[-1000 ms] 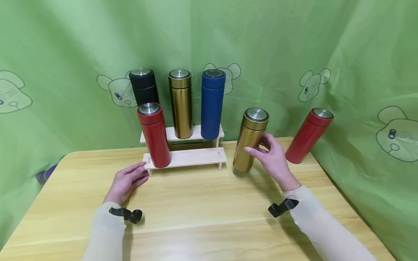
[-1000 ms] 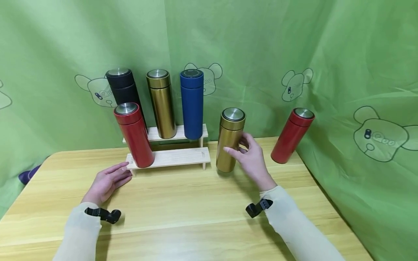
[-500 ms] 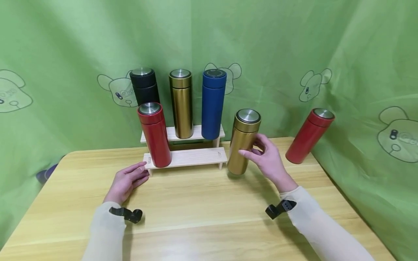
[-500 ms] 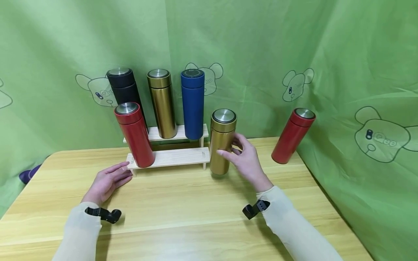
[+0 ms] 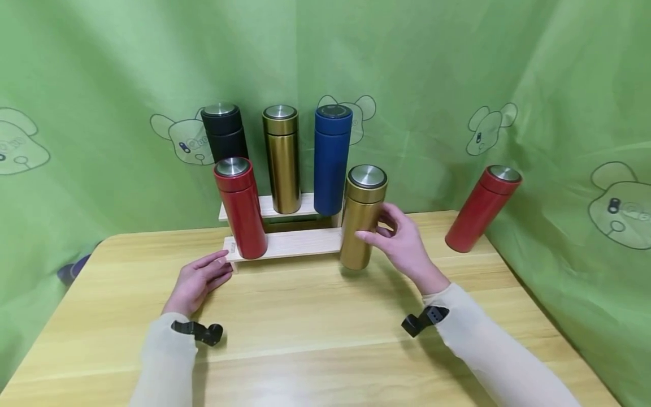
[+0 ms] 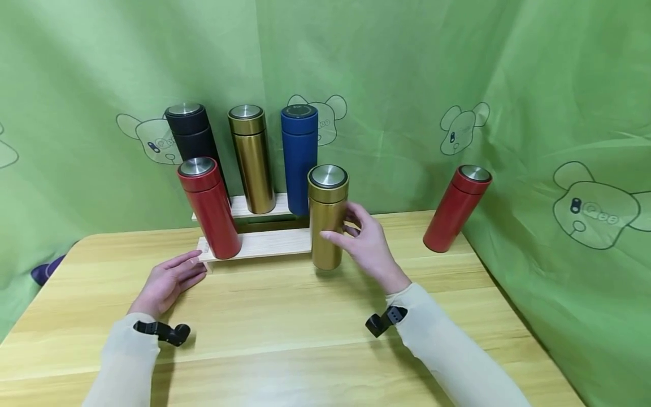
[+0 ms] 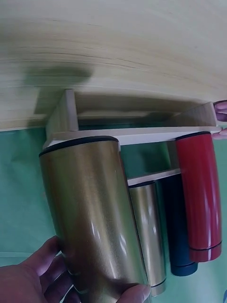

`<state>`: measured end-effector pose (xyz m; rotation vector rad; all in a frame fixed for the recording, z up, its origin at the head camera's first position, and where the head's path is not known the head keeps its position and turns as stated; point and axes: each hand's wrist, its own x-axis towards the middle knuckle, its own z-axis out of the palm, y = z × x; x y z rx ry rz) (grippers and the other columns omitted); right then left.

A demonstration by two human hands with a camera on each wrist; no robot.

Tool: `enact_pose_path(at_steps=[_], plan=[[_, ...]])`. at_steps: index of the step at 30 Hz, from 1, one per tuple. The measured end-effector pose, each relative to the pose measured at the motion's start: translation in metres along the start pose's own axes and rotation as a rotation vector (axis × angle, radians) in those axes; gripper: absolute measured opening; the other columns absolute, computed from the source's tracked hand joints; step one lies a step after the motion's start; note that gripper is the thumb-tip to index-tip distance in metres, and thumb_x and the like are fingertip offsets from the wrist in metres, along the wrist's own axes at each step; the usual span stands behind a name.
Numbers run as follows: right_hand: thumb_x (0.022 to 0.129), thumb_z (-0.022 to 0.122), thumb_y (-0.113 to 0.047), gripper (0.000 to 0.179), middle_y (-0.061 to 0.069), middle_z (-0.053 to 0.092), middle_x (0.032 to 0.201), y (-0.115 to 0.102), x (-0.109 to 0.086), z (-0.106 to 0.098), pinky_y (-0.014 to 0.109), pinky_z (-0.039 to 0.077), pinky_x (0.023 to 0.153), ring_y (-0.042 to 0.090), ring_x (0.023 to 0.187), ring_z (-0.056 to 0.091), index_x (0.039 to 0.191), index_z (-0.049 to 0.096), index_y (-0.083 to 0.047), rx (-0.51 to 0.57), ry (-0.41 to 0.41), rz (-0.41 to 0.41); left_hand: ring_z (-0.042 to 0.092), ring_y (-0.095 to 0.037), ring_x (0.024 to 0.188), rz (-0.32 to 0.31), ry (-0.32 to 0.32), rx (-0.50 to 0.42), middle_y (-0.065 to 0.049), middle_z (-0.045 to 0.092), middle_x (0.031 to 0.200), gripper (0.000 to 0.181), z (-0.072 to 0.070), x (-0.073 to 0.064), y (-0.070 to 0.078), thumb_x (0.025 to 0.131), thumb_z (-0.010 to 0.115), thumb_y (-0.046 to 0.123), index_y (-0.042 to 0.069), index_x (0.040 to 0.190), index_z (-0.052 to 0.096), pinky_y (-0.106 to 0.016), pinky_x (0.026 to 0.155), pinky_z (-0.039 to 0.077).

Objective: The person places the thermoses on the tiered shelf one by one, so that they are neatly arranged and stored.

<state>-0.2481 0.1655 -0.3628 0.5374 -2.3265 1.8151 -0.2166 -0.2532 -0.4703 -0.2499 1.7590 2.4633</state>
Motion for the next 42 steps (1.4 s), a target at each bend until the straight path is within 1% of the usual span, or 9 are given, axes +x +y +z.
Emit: enact_pose_path(at_steps=[3,7,12,15,21,29,35,42], plan=[[0.081,0.083,-0.013,0.067,0.015,0.054,0.131,-0.002,0.002,0.006,0.042,0.046,0.106,0.028,0.122,0.05,0.137,0.049,-0.001,-0.011,-0.024,0.006,0.063,-0.028,0.11,-0.006,0.007,0.004,-0.01,0.068,0.108,0.049,0.001,0.001,0.001,0.098,0.061,0.007,-0.009,0.141,0.044,-0.041,0.101,0.049],[0.081,0.084,-0.016,0.068,0.015,0.053,0.133,-0.005,0.004,0.013,0.042,0.045,0.107,0.029,0.123,0.05,0.138,0.049,-0.003,-0.027,-0.05,0.013,0.063,-0.028,0.109,-0.008,0.001,0.002,-0.01,0.068,0.108,0.052,0.001,0.0,0.003,0.098,0.062,0.007,-0.01,0.143,0.041,-0.041,0.102,0.049],[0.081,0.083,-0.012,0.068,0.016,0.054,0.132,-0.007,0.005,0.021,0.039,0.047,0.106,0.029,0.122,0.051,0.138,0.048,-0.002,0.016,-0.063,-0.001,0.064,-0.027,0.109,-0.006,-0.001,0.0,-0.011,0.068,0.108,0.054,0.001,-0.002,0.004,0.098,0.061,0.007,-0.011,0.144,0.038,-0.041,0.103,0.048],[0.08,0.083,-0.01,0.068,0.016,0.054,0.13,-0.009,0.005,0.026,0.039,0.047,0.105,0.029,0.121,0.052,0.138,0.049,-0.001,0.037,-0.068,-0.007,0.064,-0.026,0.109,-0.006,0.003,-0.001,-0.01,0.068,0.108,0.054,0.001,-0.003,0.003,0.098,0.061,0.007,-0.011,0.144,0.039,-0.042,0.103,0.048],[0.08,0.084,-0.012,0.069,0.014,0.055,0.131,-0.011,0.008,0.035,0.036,0.048,0.104,0.027,0.121,0.053,0.139,0.049,-0.003,0.041,-0.084,-0.012,0.064,-0.026,0.109,-0.004,0.005,0.001,-0.011,0.068,0.109,0.052,0.001,-0.003,0.001,0.098,0.062,0.007,-0.011,0.143,0.041,-0.041,0.103,0.048],[0.08,0.084,-0.011,0.068,0.016,0.055,0.131,-0.012,0.013,0.045,0.036,0.046,0.106,0.028,0.122,0.052,0.138,0.049,-0.003,0.047,-0.104,-0.013,0.064,-0.026,0.109,-0.003,0.016,0.002,-0.01,0.068,0.108,0.049,0.003,-0.001,0.0,0.098,0.062,0.007,-0.009,0.141,0.045,-0.039,0.101,0.05],[0.08,0.084,-0.014,0.071,0.014,0.054,0.132,-0.017,0.017,0.057,0.034,0.047,0.105,0.027,0.122,0.052,0.14,0.048,-0.003,0.055,-0.115,-0.028,0.064,-0.025,0.108,-0.002,0.011,-0.001,-0.01,0.068,0.108,0.051,0.003,-0.001,0.001,0.098,0.061,0.007,-0.01,0.142,0.041,-0.04,0.102,0.049],[0.079,0.084,-0.017,0.074,0.013,0.055,0.13,-0.022,0.024,0.067,0.032,0.049,0.103,0.026,0.12,0.054,0.141,0.046,-0.003,0.069,-0.112,-0.019,0.064,-0.025,0.108,-0.001,0.007,0.0,-0.009,0.068,0.108,0.053,0.003,-0.003,0.002,0.098,0.062,0.007,-0.011,0.143,0.04,-0.041,0.103,0.048]])
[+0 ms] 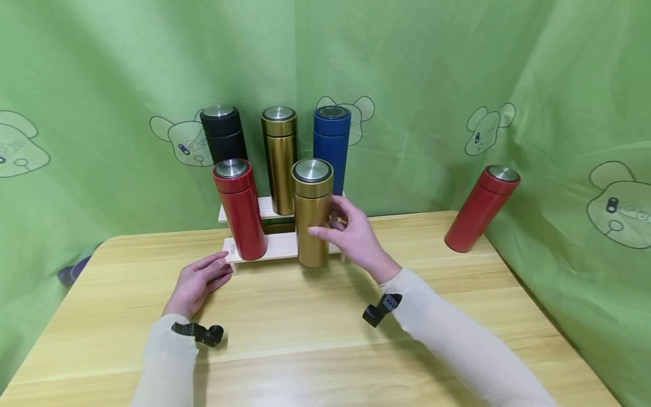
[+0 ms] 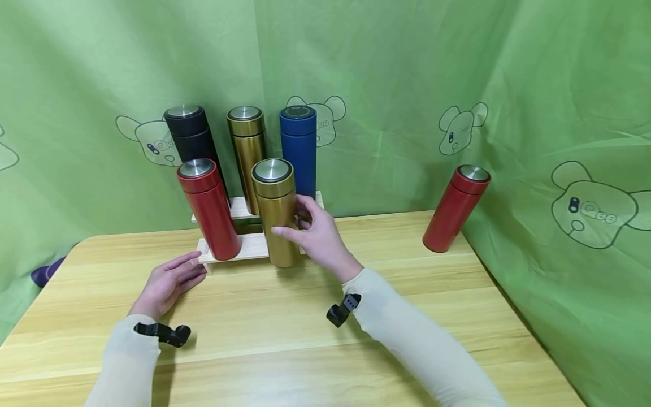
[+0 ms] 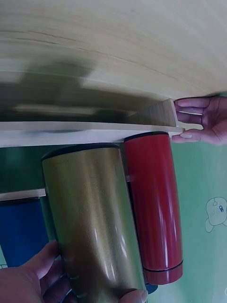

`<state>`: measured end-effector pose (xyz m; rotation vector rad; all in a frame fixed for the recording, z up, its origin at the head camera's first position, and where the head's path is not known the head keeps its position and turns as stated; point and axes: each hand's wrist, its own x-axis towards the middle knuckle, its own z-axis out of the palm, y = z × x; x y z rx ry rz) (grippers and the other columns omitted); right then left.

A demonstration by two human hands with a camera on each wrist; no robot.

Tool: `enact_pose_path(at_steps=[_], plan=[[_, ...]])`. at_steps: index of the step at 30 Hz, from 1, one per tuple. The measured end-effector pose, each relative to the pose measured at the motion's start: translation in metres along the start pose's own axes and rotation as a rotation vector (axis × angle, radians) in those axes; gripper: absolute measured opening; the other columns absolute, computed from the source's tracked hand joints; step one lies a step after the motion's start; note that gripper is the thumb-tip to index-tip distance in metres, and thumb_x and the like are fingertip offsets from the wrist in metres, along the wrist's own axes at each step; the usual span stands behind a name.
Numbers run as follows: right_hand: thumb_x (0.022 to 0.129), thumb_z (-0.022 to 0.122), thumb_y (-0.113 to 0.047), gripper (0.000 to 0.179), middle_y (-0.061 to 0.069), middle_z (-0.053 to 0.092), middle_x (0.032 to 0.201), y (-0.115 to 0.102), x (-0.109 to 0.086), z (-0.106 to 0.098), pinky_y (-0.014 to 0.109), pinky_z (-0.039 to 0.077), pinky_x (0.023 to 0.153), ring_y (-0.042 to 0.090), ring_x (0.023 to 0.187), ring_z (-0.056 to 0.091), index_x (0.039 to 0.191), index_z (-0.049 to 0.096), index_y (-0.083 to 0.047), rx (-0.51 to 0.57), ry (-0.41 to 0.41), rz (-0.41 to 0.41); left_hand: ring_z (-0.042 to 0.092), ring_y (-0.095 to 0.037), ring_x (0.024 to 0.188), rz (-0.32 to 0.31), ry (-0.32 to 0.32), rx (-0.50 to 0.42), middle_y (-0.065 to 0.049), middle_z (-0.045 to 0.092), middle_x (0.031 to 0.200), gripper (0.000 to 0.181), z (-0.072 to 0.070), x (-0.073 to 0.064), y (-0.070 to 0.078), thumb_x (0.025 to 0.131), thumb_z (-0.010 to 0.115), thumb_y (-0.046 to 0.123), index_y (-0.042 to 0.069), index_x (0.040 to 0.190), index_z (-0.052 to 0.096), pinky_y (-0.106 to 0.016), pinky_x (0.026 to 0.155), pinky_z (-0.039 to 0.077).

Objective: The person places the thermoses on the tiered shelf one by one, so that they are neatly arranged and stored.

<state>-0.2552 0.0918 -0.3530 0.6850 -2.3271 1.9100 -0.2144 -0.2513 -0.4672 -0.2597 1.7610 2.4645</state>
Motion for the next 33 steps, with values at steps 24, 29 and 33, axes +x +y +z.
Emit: enact_pose_path(at_steps=[24,29,33], plan=[[0.079,0.085,-0.02,0.069,0.007,0.055,0.132,0.004,0.024,0.035,0.033,0.049,0.103,0.021,0.121,0.053,0.137,0.049,-0.007,0.017,0.05,0.003,0.063,-0.028,0.11,-0.009,-0.01,0.001,-0.011,0.067,0.109,0.048,-0.002,0.001,0.002,0.098,0.061,0.007,-0.008,0.141,0.046,-0.042,0.103,0.048],[0.079,0.086,-0.022,0.071,0.007,0.054,0.132,0.004,0.028,0.039,0.033,0.05,0.102,0.021,0.12,0.054,0.137,0.048,-0.007,-0.011,0.041,0.018,0.063,-0.028,0.11,-0.002,-0.014,0.002,-0.011,0.067,0.109,0.044,-0.002,0.001,0.001,0.098,0.061,0.006,-0.007,0.139,0.049,-0.042,0.103,0.048],[0.079,0.085,-0.023,0.07,0.006,0.054,0.131,0.006,0.03,0.042,0.034,0.051,0.101,0.021,0.119,0.054,0.137,0.048,-0.008,-0.03,0.04,0.027,0.063,-0.028,0.11,0.002,-0.016,-0.001,-0.01,0.067,0.109,0.042,-0.002,0.0,0.001,0.098,0.061,0.005,-0.007,0.137,0.051,-0.042,0.102,0.048]])
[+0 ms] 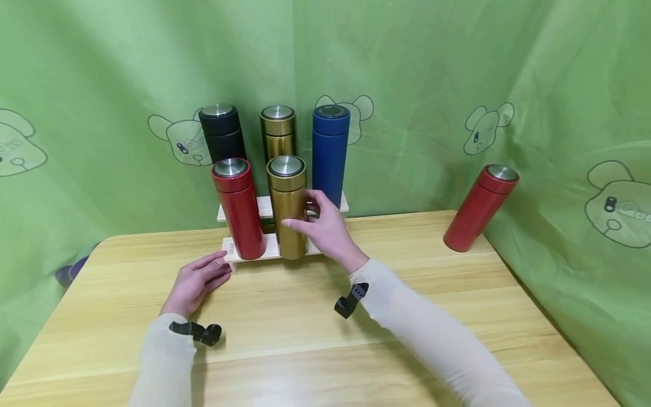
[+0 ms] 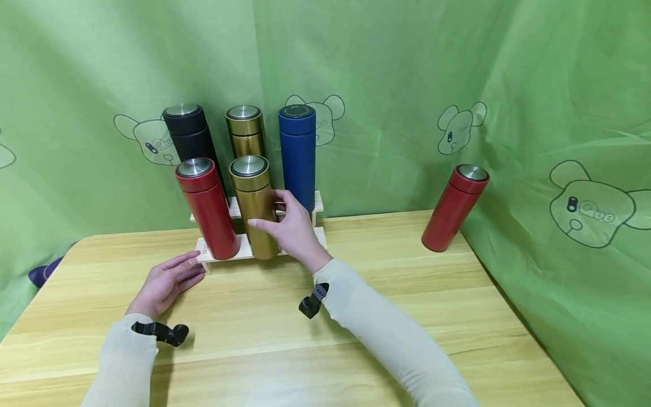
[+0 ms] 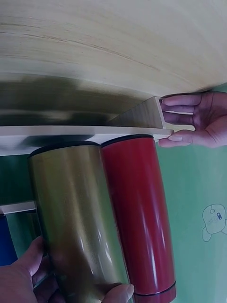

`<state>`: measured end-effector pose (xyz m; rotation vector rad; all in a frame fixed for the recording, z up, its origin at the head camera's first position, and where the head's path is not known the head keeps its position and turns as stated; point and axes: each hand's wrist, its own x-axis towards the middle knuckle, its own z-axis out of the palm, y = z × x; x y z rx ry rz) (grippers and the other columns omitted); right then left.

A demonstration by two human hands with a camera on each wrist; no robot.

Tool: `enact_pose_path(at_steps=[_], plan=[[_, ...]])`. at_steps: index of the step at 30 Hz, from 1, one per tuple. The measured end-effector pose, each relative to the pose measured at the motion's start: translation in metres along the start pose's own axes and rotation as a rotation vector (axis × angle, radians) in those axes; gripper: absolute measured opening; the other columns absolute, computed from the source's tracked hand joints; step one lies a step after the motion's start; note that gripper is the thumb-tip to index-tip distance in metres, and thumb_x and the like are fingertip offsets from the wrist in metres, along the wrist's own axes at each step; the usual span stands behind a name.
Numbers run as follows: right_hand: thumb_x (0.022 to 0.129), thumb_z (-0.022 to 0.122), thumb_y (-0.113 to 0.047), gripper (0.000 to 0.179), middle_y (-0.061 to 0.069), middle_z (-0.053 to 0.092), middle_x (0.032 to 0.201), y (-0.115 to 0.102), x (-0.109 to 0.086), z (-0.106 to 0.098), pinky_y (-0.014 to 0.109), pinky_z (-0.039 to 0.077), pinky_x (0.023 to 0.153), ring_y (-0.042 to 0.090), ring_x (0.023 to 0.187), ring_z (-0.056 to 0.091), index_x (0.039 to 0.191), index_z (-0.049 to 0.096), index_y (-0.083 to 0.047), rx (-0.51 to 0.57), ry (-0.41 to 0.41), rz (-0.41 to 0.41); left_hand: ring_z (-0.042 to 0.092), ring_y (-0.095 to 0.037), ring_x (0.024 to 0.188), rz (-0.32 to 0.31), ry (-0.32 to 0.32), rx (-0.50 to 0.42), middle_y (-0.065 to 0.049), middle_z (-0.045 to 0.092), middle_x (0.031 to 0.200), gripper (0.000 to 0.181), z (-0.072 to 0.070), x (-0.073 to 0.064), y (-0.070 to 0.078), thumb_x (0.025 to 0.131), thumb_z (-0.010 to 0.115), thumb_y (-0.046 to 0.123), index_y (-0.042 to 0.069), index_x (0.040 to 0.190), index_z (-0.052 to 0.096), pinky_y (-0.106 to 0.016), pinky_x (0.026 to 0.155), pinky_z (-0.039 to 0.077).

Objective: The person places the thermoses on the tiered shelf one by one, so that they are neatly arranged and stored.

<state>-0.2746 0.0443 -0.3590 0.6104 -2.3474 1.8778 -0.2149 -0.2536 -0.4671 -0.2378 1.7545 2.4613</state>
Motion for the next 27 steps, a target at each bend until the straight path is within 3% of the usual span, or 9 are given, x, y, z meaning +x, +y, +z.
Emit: enact_pose_path(at_steps=[20,27], plan=[[0.08,0.085,-0.019,0.069,0.007,0.054,0.128,0.006,0.006,0.011,0.035,0.053,0.097,0.021,0.116,0.054,0.136,0.046,-0.006,0.0,0.025,-0.002,0.065,-0.027,0.107,-0.004,-0.004,-0.026,-0.011,0.069,0.107,0.027,-0.002,0.002,-0.001,0.097,0.062,0.004,0.002,0.123,0.066,-0.041,0.101,0.05],[0.08,0.085,-0.021,0.07,0.007,0.054,0.129,0.008,0.008,0.013,0.035,0.054,0.096,0.021,0.115,0.055,0.136,0.046,-0.007,-0.006,0.029,-0.004,0.065,-0.026,0.107,0.008,-0.014,-0.016,-0.01,0.068,0.107,0.034,-0.002,0.002,-0.001,0.097,0.061,0.004,-0.004,0.131,0.059,-0.041,0.101,0.049]])
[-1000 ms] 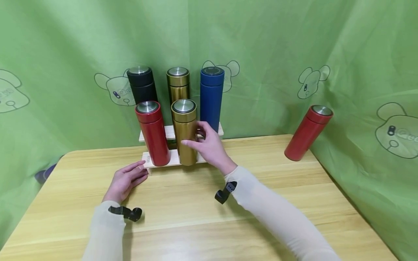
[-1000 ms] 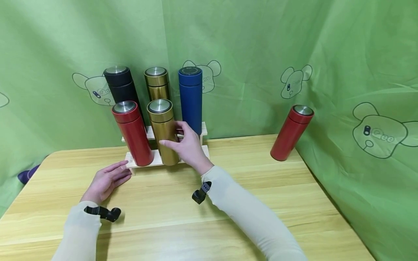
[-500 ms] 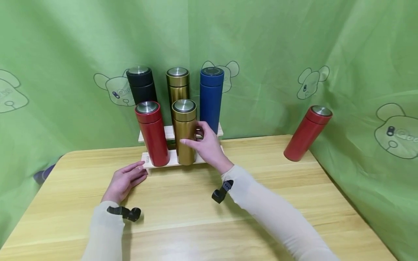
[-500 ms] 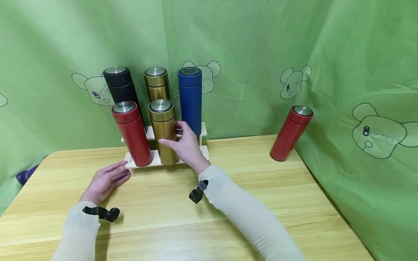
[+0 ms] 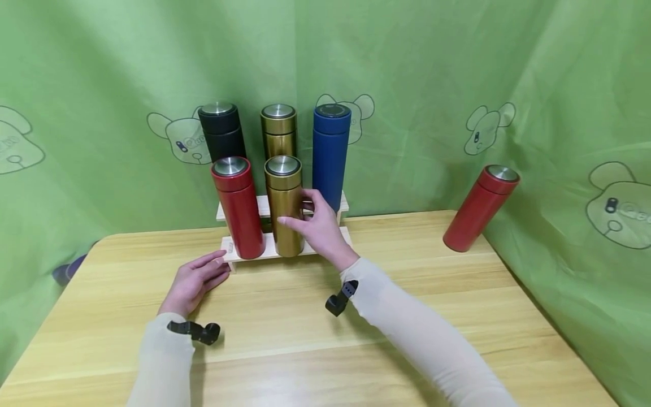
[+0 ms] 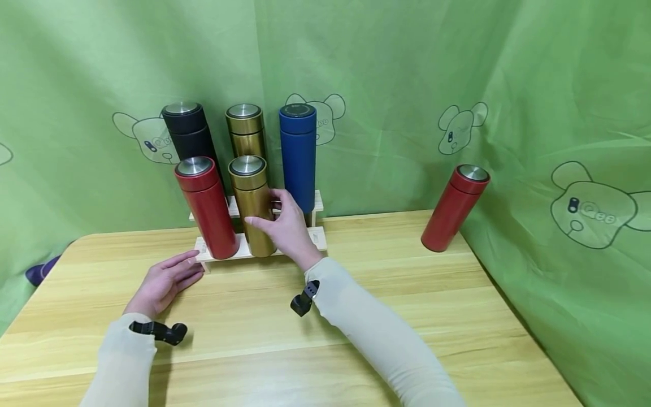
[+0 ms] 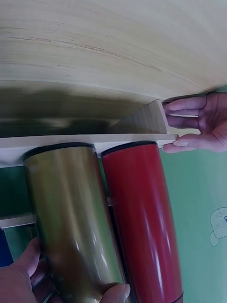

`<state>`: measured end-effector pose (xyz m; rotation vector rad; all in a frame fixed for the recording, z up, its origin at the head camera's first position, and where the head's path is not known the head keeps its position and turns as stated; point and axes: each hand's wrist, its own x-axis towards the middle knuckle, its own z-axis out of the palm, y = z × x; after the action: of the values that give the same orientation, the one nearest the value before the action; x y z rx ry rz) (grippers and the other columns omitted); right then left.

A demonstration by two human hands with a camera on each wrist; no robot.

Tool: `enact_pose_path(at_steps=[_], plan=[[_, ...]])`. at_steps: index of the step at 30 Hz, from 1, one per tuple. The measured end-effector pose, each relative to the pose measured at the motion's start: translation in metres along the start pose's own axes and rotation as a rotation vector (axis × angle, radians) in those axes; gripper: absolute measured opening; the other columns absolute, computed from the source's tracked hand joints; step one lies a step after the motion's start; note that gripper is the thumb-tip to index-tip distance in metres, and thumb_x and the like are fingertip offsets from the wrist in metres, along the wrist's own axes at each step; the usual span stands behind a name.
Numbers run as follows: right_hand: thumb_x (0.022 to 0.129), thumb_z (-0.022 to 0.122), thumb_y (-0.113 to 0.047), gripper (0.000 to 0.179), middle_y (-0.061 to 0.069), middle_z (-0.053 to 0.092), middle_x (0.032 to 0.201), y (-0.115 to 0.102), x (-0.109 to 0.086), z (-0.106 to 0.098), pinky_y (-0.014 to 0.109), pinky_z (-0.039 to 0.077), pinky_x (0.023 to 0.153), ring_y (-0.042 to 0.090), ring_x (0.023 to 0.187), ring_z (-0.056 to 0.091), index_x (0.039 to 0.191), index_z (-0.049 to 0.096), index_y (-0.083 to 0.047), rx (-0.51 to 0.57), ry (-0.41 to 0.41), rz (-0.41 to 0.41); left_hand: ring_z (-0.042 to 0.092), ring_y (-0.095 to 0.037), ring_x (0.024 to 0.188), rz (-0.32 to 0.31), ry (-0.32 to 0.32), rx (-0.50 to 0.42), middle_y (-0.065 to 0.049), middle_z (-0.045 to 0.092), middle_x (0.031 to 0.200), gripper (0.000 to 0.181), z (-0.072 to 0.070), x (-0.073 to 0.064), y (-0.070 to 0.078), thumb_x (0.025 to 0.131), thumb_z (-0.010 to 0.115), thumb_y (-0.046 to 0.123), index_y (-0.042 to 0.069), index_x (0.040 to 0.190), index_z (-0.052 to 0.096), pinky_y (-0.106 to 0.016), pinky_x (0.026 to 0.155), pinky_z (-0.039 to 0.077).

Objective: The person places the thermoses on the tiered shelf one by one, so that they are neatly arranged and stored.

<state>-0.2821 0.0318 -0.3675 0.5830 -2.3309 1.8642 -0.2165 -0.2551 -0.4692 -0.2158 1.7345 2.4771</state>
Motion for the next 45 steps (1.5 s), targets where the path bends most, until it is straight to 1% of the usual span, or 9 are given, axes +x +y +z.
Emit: enact_pose_path(at_steps=[4,8,12,14,20,26,32,40,45], plan=[[0.08,0.085,-0.022,0.07,0.007,0.054,0.13,0.002,0.001,-0.001,0.035,0.054,0.096,0.021,0.116,0.054,0.136,0.045,-0.007,0.001,0.006,-0.002,0.065,-0.026,0.107,0.007,-0.007,0.0,-0.01,0.069,0.106,0.035,0.0,0.001,0.0,0.097,0.062,0.005,-0.005,0.131,0.058,-0.041,0.102,0.049],[0.081,0.084,-0.02,0.069,0.007,0.053,0.13,0.004,0.001,-0.001,0.035,0.053,0.097,0.022,0.117,0.054,0.137,0.044,-0.007,0.011,0.002,-0.004,0.065,-0.026,0.107,0.006,-0.02,-0.006,-0.01,0.068,0.107,0.03,0.0,0.001,0.001,0.098,0.061,0.005,-0.001,0.127,0.063,-0.041,0.102,0.048],[0.083,0.082,-0.018,0.07,0.01,0.05,0.132,0.005,0.0,-0.001,0.037,0.052,0.099,0.023,0.118,0.053,0.138,0.041,-0.005,0.028,-0.031,-0.015,0.065,-0.026,0.106,-0.008,-0.003,-0.012,-0.01,0.068,0.107,0.024,-0.002,0.0,0.001,0.097,0.062,0.004,0.003,0.12,0.068,-0.041,0.101,0.049],[0.084,0.081,-0.018,0.07,0.01,0.049,0.133,0.006,0.0,-0.001,0.038,0.051,0.1,0.024,0.119,0.052,0.138,0.04,-0.005,0.033,-0.045,-0.02,0.065,-0.027,0.107,-0.014,-0.001,-0.007,-0.01,0.068,0.108,0.026,-0.002,0.0,0.002,0.097,0.062,0.005,0.003,0.123,0.067,-0.041,0.101,0.049],[0.084,0.08,-0.018,0.071,0.01,0.047,0.135,0.006,0.001,-0.004,0.038,0.047,0.104,0.023,0.122,0.05,0.14,0.038,-0.004,0.014,-0.067,-0.023,0.063,-0.029,0.11,-0.009,-0.014,0.008,-0.01,0.067,0.109,0.041,-0.001,0.0,0.004,0.098,0.061,0.005,-0.007,0.136,0.053,-0.042,0.103,0.048],[0.084,0.081,-0.018,0.073,0.01,0.047,0.138,0.008,0.001,-0.006,0.034,0.045,0.107,0.022,0.124,0.048,0.141,0.037,-0.004,0.007,-0.078,-0.023,0.064,-0.028,0.109,-0.024,-0.005,-0.01,-0.011,0.068,0.109,0.035,-0.001,-0.001,0.004,0.098,0.061,0.004,-0.003,0.132,0.059,-0.042,0.102,0.048],[0.083,0.082,-0.021,0.074,0.008,0.048,0.138,0.011,-0.002,-0.011,0.032,0.043,0.108,0.02,0.125,0.048,0.141,0.039,-0.005,0.029,-0.08,-0.032,0.065,-0.027,0.107,-0.012,-0.012,-0.015,-0.011,0.068,0.108,0.032,-0.002,-0.001,0.003,0.097,0.062,0.005,-0.002,0.129,0.062,-0.042,0.102,0.048],[0.084,0.081,-0.018,0.072,0.012,0.05,0.134,0.014,-0.009,-0.019,0.036,0.041,0.111,0.024,0.124,0.048,0.14,0.039,-0.002,0.102,-0.094,-0.052,0.066,-0.025,0.105,-0.013,-0.004,-0.021,-0.01,0.069,0.107,0.033,-0.001,-0.003,0.002,0.097,0.063,0.005,-0.002,0.13,0.061,-0.042,0.102,0.048],[0.084,0.081,-0.016,0.071,0.01,0.052,0.133,0.016,-0.011,-0.022,0.036,0.041,0.111,0.023,0.124,0.049,0.14,0.04,-0.002,0.1,-0.088,-0.042,0.066,-0.024,0.103,-0.007,-0.011,-0.033,-0.011,0.069,0.106,0.033,0.0,-0.001,0.0,0.097,0.062,0.005,-0.002,0.13,0.061,-0.042,0.102,0.048]])
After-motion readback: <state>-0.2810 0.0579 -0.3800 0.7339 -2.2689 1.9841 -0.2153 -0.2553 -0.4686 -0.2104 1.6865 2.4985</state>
